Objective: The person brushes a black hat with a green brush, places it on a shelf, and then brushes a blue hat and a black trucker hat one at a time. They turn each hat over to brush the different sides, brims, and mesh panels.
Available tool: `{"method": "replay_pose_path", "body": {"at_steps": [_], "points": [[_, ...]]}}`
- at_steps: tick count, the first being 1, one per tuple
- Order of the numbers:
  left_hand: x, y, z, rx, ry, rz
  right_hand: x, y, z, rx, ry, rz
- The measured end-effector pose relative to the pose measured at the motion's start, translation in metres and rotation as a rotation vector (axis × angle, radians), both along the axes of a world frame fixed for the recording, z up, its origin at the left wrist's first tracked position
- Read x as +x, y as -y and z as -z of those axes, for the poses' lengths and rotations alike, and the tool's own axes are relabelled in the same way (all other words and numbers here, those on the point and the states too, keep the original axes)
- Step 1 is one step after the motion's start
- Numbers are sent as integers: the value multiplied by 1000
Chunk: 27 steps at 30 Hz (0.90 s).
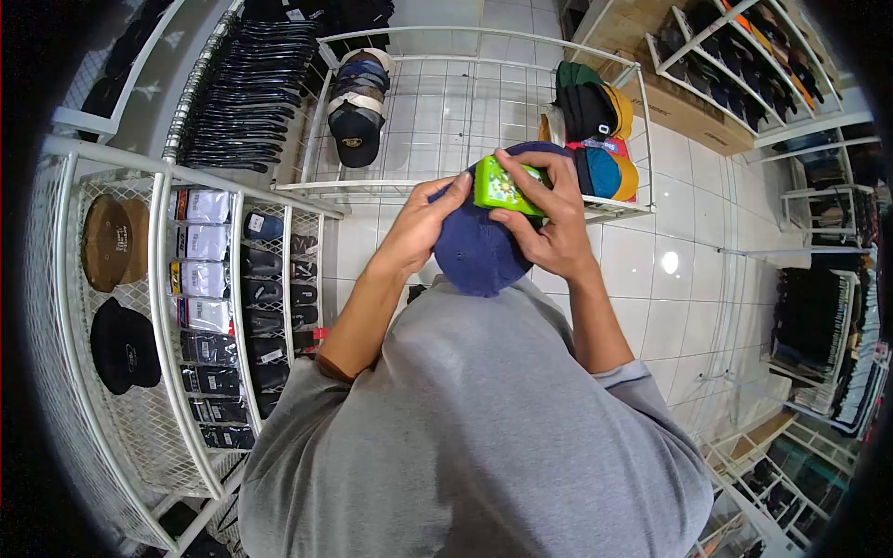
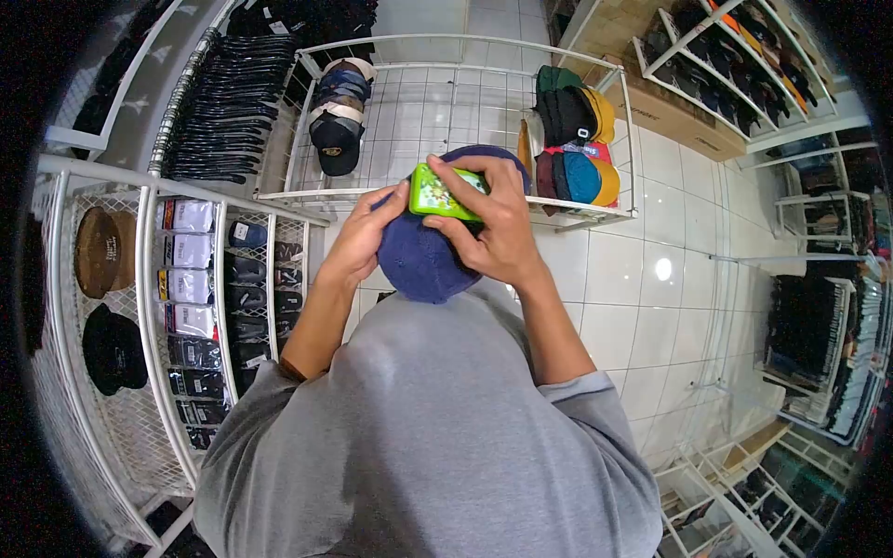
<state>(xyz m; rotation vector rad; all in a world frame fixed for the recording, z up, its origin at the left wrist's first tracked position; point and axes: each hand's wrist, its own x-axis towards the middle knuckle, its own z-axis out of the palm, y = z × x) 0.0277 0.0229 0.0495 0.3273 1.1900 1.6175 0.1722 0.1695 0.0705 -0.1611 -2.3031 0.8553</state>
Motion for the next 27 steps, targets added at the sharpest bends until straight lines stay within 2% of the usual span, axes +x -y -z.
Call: {"method": "replay_pose_path", "body": {"at_steps": [4, 7, 8, 10, 13, 15, 17, 19, 21, 23, 26, 27], "points": [[-18, 15, 1, 71, 96, -2, 23, -11, 27, -98, 61, 62], [-18, 16, 3, 111, 175, -60, 29, -10, 42, -324, 26, 119], [-14, 15, 3, 70, 155, -76, 26, -9, 42, -326, 28, 116], [-7, 11, 5, 51, 112, -112, 10, 5, 14, -156, -63, 124], [-12, 12, 8, 71, 30, -147, 6, 22, -2, -22, -7, 0], [-16, 13, 8, 99, 1, -160, 18, 34, 9, -8, 17, -44], [-20, 10, 7, 164, 136, -297, 27, 38, 20, -5, 74, -160], [-28, 12, 6, 180, 133, -298, 31, 38, 28, -37, 38, -166], [-30, 15, 1, 103, -12, -274, 27, 28, 29, -60, 2, -173], [-24, 12, 2, 104, -45, -268, 13, 11, 30, -217, -221, 194], [-15, 5, 10, 153, 35, -291, -5, 12, 32, -299, -142, 156], [-17, 5, 9, 158, 31, -283, -3, 22, 32, -168, -151, 119]]}}
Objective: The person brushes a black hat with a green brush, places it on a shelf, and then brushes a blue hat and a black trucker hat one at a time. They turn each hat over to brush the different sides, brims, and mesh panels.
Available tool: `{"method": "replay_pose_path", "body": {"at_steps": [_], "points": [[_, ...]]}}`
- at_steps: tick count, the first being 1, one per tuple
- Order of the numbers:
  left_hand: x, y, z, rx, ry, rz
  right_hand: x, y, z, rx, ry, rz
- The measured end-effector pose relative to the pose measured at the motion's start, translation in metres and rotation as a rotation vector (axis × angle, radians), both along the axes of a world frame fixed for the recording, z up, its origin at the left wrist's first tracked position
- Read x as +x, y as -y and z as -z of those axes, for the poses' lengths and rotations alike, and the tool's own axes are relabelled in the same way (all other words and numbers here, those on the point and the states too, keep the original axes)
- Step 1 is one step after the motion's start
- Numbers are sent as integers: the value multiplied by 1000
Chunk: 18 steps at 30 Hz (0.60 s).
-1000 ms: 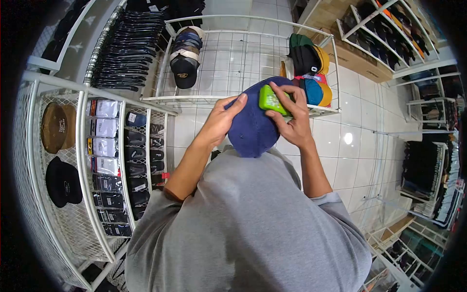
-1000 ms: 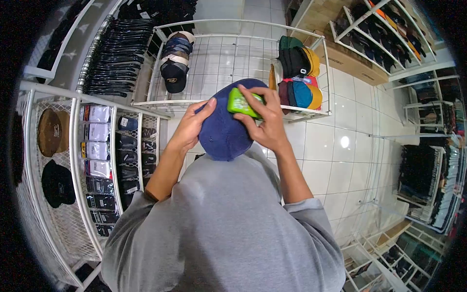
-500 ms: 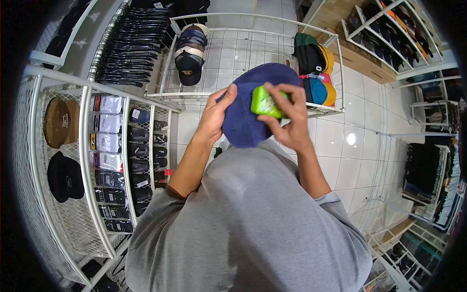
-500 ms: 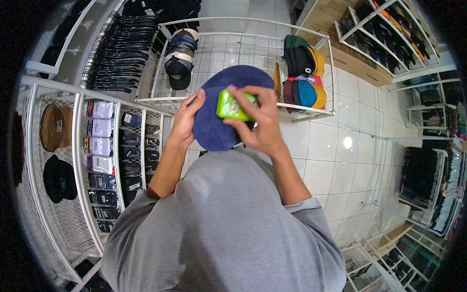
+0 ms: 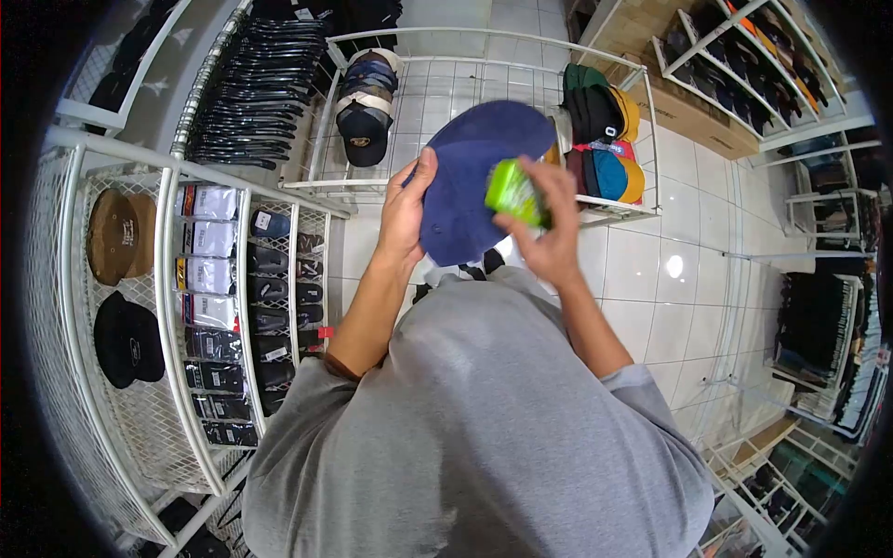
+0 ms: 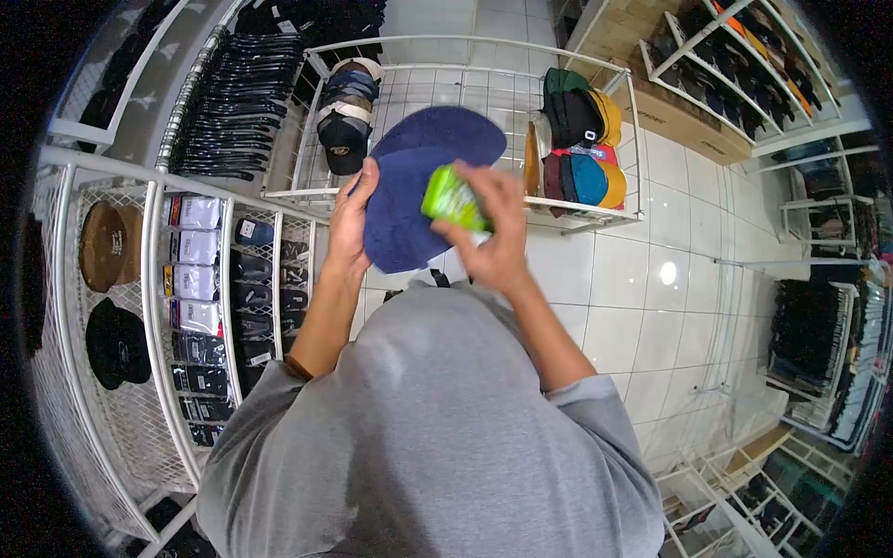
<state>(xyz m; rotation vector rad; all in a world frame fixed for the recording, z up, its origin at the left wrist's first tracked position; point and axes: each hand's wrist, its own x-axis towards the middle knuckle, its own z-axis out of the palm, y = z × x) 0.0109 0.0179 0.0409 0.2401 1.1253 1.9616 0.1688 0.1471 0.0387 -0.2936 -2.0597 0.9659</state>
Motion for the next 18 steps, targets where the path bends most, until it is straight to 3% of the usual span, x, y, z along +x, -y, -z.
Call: {"method": "replay_pose_path", "body": {"at_steps": [5, 9, 11, 12, 14, 15, 17, 18], "points": [[-8, 2, 7, 5, 25, -80, 20, 19, 8, -39, 163, -228], [-6, 3, 4, 9, 62, -16, 16, -17, 2, -46, -34, -59], [1, 3, 5, 44, 128, 48, 11, -50, 16, -331, -102, -56], [5, 3, 5, 75, 194, 109, 12, -58, 16, -664, -146, -155], [11, 2, 4, 91, 213, 160, 17, -66, 13, -944, -190, -255], [8, 6, 8, 6, 133, 283, 21, -72, 11, -940, -191, -251], [-6, 13, 11, -71, -67, 540, 30, -80, 7, -585, -73, -308], [-11, 13, 13, -72, -61, 546, 31, -80, 0, -588, -68, -300]]}}
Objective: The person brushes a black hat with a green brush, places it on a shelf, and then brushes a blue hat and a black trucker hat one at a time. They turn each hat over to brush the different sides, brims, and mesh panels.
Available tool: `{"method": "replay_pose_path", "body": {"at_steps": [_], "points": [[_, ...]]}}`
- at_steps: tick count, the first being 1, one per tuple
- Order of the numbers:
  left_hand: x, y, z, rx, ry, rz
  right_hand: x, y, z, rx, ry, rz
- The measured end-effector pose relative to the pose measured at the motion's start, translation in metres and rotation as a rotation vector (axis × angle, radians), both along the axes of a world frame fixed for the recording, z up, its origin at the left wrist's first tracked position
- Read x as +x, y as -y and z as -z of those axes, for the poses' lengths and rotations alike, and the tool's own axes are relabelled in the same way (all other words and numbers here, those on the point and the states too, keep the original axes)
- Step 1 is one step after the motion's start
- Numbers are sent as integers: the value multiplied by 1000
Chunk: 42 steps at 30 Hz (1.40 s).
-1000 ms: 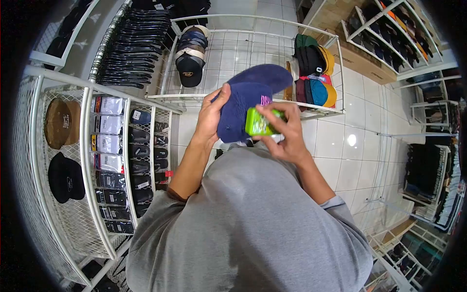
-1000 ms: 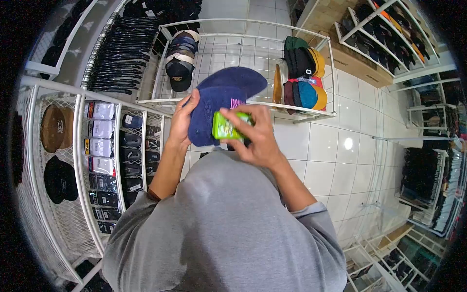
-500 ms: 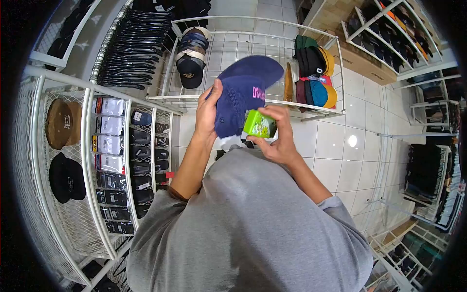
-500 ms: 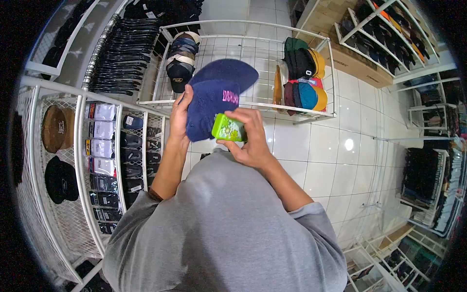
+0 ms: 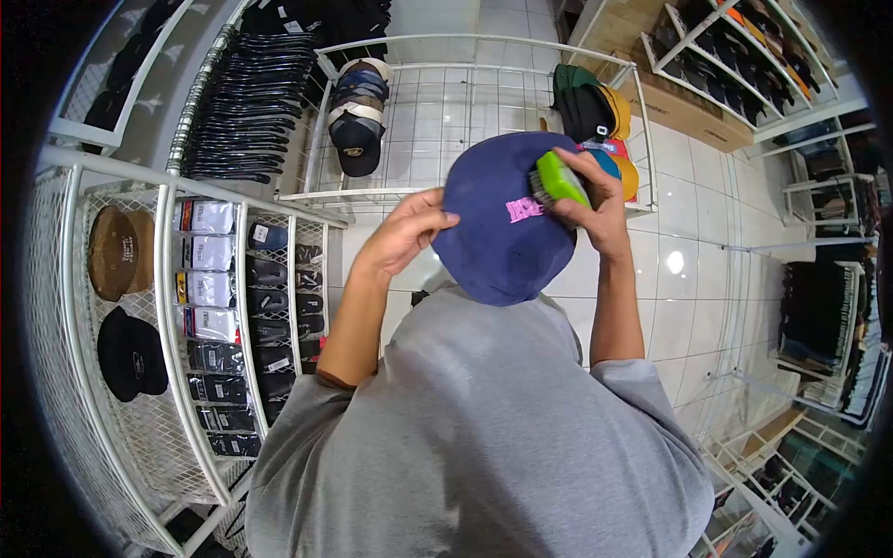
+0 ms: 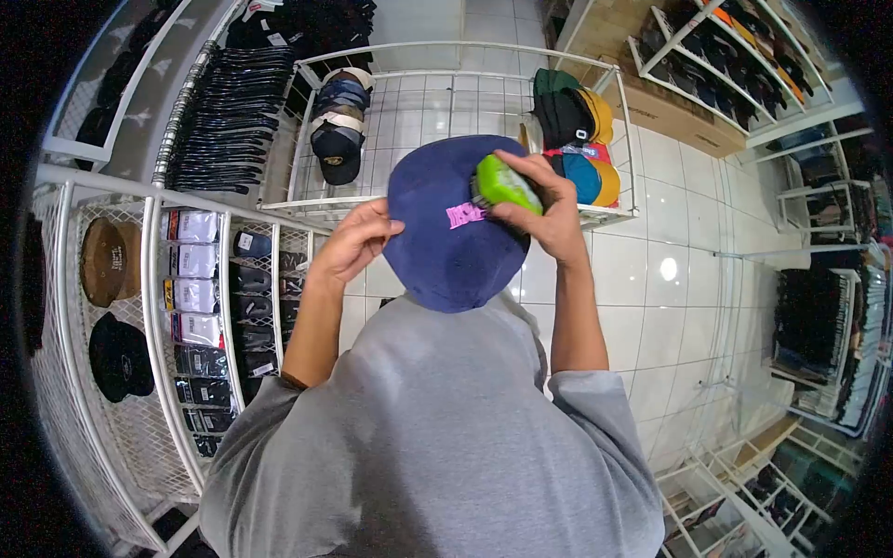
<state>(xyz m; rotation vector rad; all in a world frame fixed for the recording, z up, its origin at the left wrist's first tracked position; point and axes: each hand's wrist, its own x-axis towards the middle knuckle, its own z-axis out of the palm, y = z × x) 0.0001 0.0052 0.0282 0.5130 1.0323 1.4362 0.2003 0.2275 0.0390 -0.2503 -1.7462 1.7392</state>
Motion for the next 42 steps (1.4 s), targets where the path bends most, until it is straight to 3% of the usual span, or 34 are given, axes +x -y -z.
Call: {"method": "replay_pose_path", "body": {"at_steps": [2, 4, 6, 7, 9, 12, 16, 18, 20, 22, 24, 27, 30, 34, 35, 36, 39, 42], "points": [[-1, -2, 4, -66, 57, -73, -2, 6, -18, 302, 188, -99], [18, -16, -8, -62, 140, -166, -9, 18, -22, 238, 224, -112], [37, -28, -28, -69, -160, -339, -14, 15, -21, 669, 251, 38], [38, -31, -16, -29, -247, -364, -16, 22, -30, 671, 253, 39], [40, -33, -3, -48, -260, -397, -21, 45, -50, 920, 336, 159], [37, -33, -4, -55, -274, -431, -18, 45, -47, 732, 262, -8], [33, -26, -38, 47, -146, -535, 11, 16, -16, 425, 299, 45], [32, -25, -34, -16, -284, -496, 13, 20, -11, 413, 283, 52], [31, -31, -20, 5, -359, -432, 0, 34, -37, 662, 283, 41], [27, -34, -15, -89, -302, -304, -13, 48, -45, 638, 238, -24], [28, -33, -23, -101, -335, -326, -12, 46, -44, 627, 232, -48], [28, -27, -52, -63, -175, -435, 7, 27, -16, 359, 305, -1], [24, -29, -34, -109, -336, -372, 12, 23, -8, 397, 334, 23], [23, -35, -19, -194, -472, -192, -16, 54, -36, 558, 231, -49], [29, -35, -24, -111, -405, -338, -16, 54, -37, 574, 237, -37], [27, -35, -32, -112, -409, -335, -14, 51, -31, 572, 234, -34], [14, -27, -41, -22, -60, -516, 7, 30, 8, 303, 285, 39], [9, -28, -24, -26, -279, -551, 11, 33, 11, 327, 228, 186]]}}
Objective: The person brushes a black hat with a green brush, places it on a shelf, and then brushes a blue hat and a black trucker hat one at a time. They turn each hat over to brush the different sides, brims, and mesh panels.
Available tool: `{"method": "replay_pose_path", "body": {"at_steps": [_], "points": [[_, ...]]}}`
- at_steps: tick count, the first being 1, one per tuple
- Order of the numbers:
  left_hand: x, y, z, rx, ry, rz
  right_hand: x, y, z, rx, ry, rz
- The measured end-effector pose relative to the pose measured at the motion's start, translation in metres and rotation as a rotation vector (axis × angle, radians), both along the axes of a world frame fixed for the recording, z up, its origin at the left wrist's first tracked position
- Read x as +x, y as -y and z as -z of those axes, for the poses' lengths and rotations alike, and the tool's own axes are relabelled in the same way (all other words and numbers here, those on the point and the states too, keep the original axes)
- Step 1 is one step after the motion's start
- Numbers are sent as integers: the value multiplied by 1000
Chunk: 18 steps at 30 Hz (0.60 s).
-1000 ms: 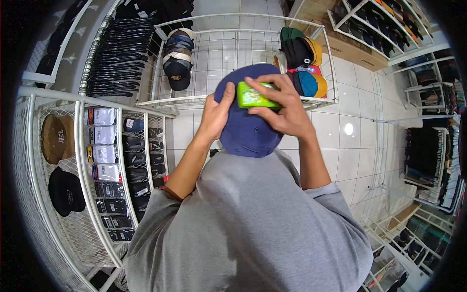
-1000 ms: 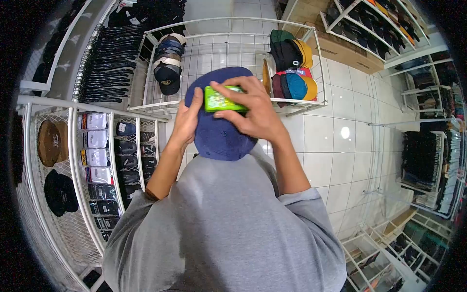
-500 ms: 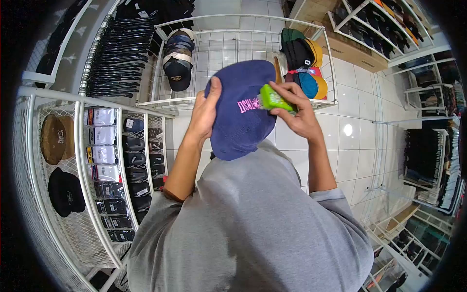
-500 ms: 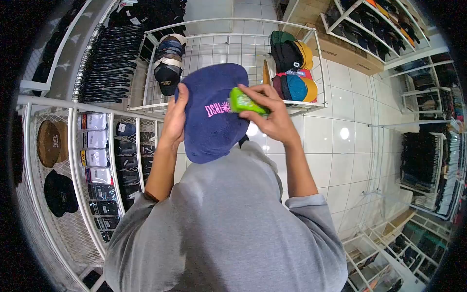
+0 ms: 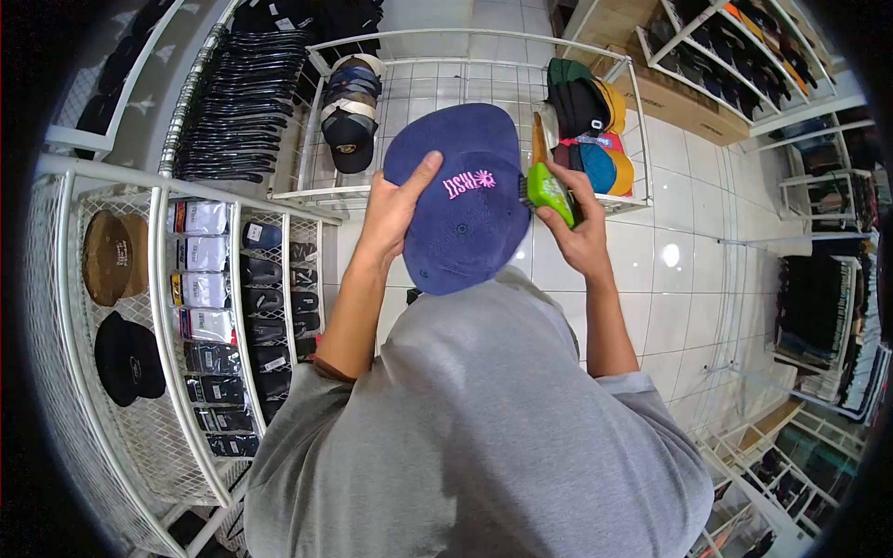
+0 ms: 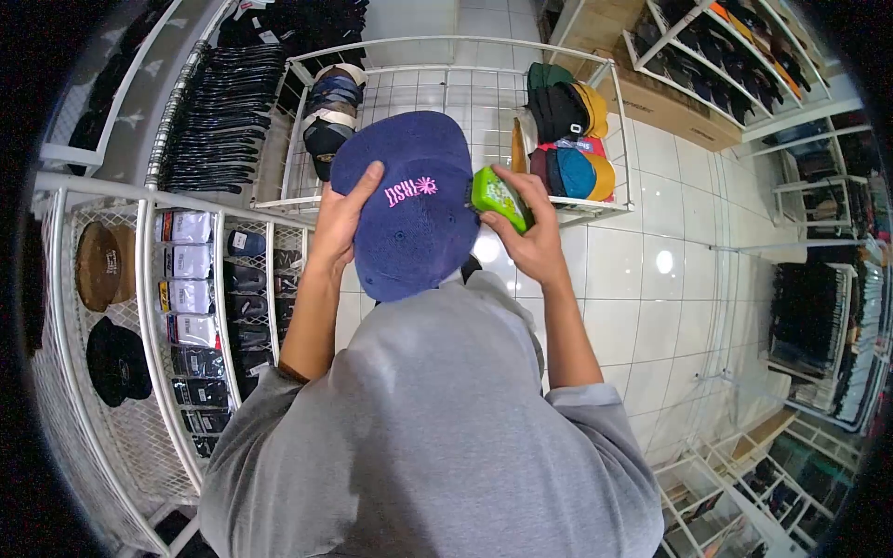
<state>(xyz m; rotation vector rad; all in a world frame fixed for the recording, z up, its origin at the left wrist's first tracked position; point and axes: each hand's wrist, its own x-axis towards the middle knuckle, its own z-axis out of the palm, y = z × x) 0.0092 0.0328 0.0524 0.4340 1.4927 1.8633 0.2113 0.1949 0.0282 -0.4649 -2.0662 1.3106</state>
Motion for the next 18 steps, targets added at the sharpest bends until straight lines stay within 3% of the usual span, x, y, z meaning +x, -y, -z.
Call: {"method": "replay_pose_path", "body": {"at_steps": [2, 4, 6, 8, 10, 12, 13, 18], "points": [[2, 1, 1, 9, 85, 4, -5, 16, -8, -40, -55, 21], [2, -1, -2, 72, 165, -39, -12, 33, -17, 131, -142, 83], [-5, -3, -1, 99, 162, -113, -6, 55, -20, 220, -147, -30], [-10, -1, 3, 120, 169, -192, 5, 66, -29, 247, 68, -285], [-17, 0, 5, 82, 140, -177, 7, 62, -26, 263, -36, -157], [-8, -1, 3, 91, 115, -178, -1, 30, -5, 206, -259, 151], [-2, 0, 1, 95, 87, -174, -7, 19, -17, 134, -237, 242], [11, -1, -5, 128, 95, -111, -30, 10, -14, 134, -100, 109]]}}
